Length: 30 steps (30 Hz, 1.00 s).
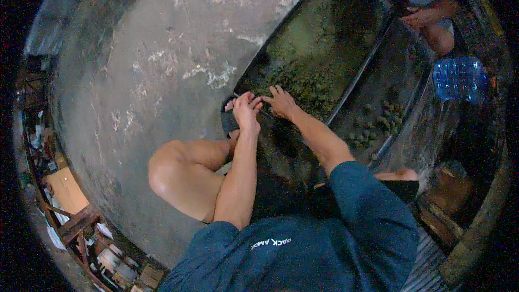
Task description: The person scoops a green paste from a tray and rolls it into small balls by hand, placing each ball into a second tray. The process is repeated continuously.
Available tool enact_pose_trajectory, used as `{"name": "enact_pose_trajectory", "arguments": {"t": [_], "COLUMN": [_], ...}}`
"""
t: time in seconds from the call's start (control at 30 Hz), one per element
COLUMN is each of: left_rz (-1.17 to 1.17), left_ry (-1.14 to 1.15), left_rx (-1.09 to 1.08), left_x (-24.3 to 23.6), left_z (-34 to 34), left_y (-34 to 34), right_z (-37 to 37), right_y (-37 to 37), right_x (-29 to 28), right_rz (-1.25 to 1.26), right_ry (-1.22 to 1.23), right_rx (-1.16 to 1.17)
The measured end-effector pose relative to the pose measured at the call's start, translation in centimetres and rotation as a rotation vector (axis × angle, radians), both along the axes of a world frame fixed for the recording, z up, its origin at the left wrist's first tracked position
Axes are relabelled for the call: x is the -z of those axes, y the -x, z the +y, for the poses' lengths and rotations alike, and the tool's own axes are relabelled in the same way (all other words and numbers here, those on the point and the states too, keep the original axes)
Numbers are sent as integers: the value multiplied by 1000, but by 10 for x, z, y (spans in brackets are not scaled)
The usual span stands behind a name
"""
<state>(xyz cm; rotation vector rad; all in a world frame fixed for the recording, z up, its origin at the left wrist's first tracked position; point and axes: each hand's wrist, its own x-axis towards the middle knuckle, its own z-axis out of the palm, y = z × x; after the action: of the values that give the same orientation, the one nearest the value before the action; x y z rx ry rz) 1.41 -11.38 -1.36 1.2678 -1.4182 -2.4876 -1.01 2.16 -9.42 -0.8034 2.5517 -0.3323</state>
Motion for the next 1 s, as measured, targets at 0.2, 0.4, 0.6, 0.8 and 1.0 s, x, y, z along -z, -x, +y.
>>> {"name": "enact_pose_trajectory", "arguments": {"t": [0.2,0.4,0.6,0.8,1.0], "left_rz": [-29,-100,-149,-442,-186], "left_ry": [-64,-106,-10,-236,-143], "left_rx": [128,237,485,704,802], "left_x": [11,21,31,21,-19], "left_z": [15,20,23,73,116], "left_y": [5,1,-20,-14,12], "right_z": [65,96,104,121,91], "right_y": [-58,-89,-87,-28,-52], "right_x": [10,5,4,-85,-144], "right_rz": [-195,-459,-300,-558,143], "right_ry": [-20,-218,-59,453,-48], "right_rx": [-308,-173,102,661,403]}}
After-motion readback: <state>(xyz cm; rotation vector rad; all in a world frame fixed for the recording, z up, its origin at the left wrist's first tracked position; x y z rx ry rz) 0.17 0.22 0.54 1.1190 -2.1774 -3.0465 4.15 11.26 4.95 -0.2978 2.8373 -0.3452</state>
